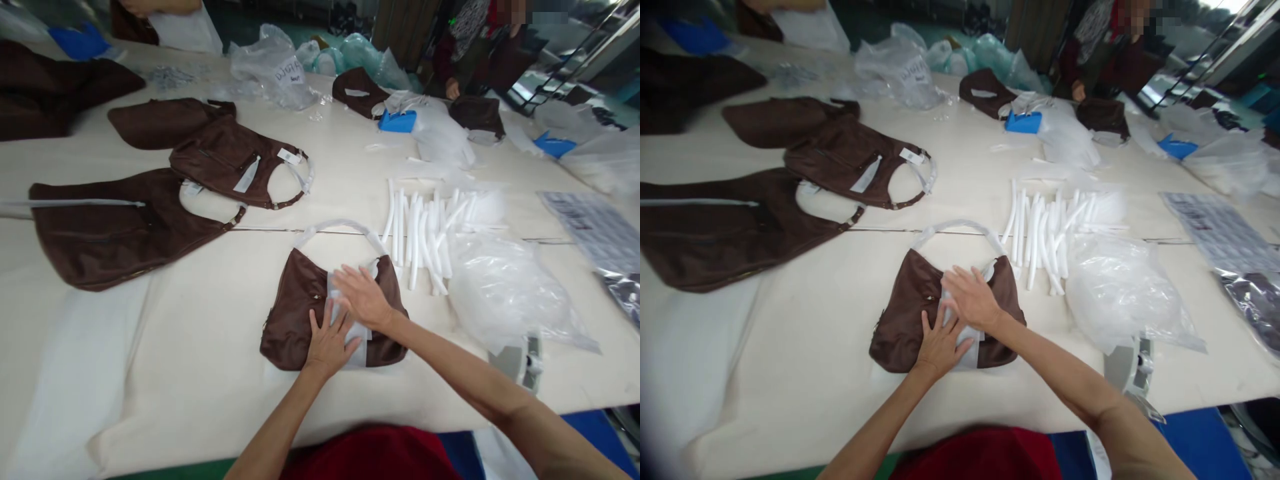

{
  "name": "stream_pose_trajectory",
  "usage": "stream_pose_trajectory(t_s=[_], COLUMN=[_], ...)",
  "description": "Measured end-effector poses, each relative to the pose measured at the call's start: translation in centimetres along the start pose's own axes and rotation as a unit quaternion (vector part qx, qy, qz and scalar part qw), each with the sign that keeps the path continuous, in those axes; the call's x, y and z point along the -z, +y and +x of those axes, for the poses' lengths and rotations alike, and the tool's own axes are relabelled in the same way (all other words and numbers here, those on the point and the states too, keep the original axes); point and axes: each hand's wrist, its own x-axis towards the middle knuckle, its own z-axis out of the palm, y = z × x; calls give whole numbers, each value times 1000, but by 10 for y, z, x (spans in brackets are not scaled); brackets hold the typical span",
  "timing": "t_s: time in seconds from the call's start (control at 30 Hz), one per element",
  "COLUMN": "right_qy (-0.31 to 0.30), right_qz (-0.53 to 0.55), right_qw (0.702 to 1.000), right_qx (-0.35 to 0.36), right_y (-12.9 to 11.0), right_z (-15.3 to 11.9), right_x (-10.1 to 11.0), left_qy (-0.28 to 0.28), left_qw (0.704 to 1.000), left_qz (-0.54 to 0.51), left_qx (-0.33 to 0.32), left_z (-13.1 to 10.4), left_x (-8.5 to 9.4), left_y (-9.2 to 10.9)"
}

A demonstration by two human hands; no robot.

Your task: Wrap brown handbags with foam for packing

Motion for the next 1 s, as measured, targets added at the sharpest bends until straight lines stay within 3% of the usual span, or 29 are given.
stream_pose_trajectory(t_s=[0.07,0.17,0.23,0.33,0.43,0.57,0.67,0.73,0.8,0.87,0.93,1.0], right_qy=[3,-17,-13,21,31,-23,-16,41,143,220,208,154], right_qz=[21,36,39,22,15,60,97,120,146,189,268,361], right_qw=[999,998,999,1000,999,998,995,989,957,879,788,723], right_qx=[43,43,33,3,-13,-15,-30,-81,-207,-378,-514,-569], right_y=[0,6,5,-9,-30,-41,-38,-30,-17,2,22,40], right_z=[-23,-28,-24,-26,-38,-48,-49,-54,-67,-83,-97,-103], right_x=[-30,-57,-54,-40,-41,-57,-53,-40,-29,-23,-24,-27], left_qy=[6,53,101,153,116,30,2,36,100,131,113,80], left_qw=[999,994,989,985,992,996,1000,995,973,924,858,799], left_qz=[-13,-24,-28,-15,44,79,11,-64,-134,-203,-280,-359], left_qx=[-32,-88,-106,-78,-25,8,19,60,159,297,415,476], left_z=[-3,-7,-10,-14,-17,-15,-15,-17,-19,-17,-12,-3], left_x=[2,14,28,46,47,33,39,51,63,70,74,78], left_y=[-5,-16,-26,-43,-56,-60,-68,-82,-101,-120,-134,-142])
